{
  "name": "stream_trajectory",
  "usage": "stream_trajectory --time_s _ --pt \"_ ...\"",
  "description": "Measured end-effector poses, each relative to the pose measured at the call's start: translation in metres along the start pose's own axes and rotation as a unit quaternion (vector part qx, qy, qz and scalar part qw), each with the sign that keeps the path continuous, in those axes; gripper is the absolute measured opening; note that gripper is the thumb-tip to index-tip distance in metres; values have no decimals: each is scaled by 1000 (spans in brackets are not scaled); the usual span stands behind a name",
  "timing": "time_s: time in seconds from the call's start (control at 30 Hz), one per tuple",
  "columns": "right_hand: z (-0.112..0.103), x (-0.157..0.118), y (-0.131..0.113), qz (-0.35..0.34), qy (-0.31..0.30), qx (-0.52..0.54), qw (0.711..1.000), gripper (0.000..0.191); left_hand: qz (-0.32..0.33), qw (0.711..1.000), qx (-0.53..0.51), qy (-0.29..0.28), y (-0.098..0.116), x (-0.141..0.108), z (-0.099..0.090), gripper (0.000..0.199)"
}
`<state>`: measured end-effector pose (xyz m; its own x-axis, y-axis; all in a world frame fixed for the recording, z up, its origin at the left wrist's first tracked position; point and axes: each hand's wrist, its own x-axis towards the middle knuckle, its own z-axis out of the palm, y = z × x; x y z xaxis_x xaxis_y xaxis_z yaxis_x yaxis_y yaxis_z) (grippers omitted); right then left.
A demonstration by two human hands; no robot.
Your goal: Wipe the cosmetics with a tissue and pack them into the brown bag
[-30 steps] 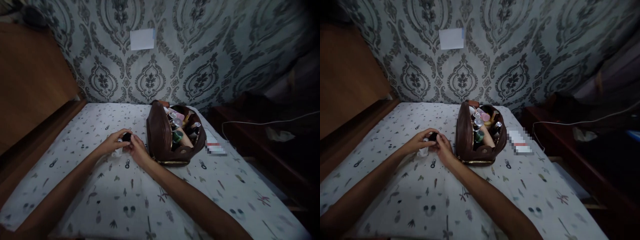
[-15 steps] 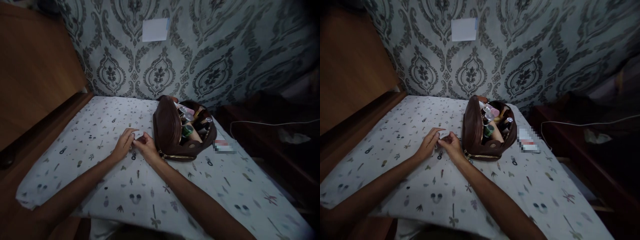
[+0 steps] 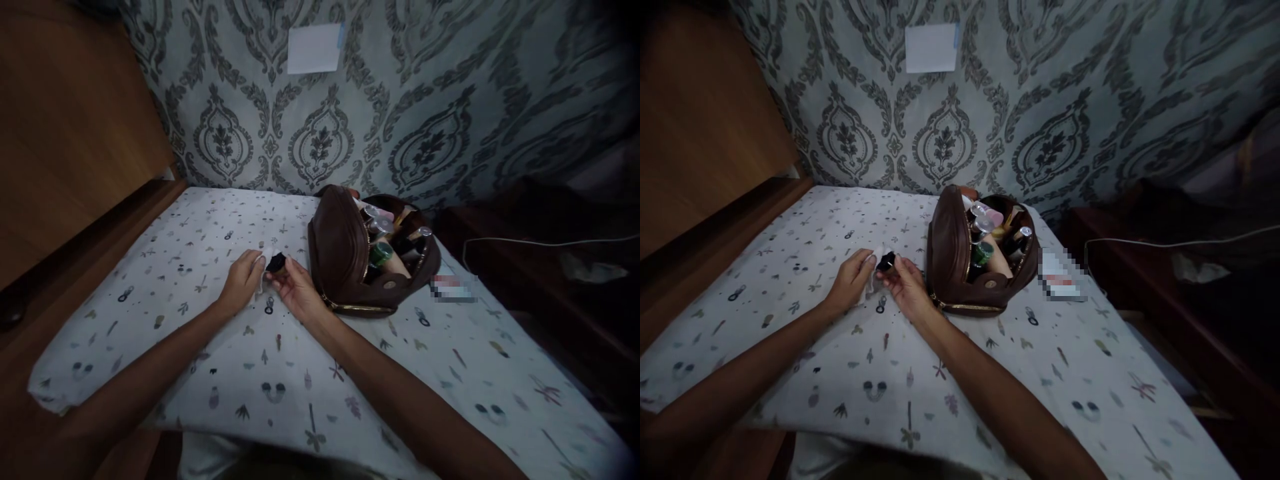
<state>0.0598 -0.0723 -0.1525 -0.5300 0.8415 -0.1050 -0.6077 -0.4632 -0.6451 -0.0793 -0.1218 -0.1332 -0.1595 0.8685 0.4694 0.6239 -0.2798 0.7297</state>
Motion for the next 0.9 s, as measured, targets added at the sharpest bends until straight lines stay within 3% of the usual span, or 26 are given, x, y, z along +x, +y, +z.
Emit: stream_trajectory --time_s 0.2,0.3,0.43,0.57,0.77,0.9 --pt "-5 5 2 -84 39 -39 995 47 9 1000 -3 12 4 2 -5 22" --pt "-6 4 5 -121 43 -130 983 52 33 999 -4 30 6 2 -7 19" --pt "-3 1 8 -162 14 -252 954 42 54 998 2 7 7 2 -9 24" --pt "1 -1 8 -158 0 -265 951 45 -2 998 -57 0 6 5 -9 22" --pt "-1 -2 7 -118 10 -216 969 47 -98 981 -166 -4 0 6 -4 27" --pt "-2 -1 7 -160 51 -227 959 48 -124 969 -210 -32 -3 3 2 27"
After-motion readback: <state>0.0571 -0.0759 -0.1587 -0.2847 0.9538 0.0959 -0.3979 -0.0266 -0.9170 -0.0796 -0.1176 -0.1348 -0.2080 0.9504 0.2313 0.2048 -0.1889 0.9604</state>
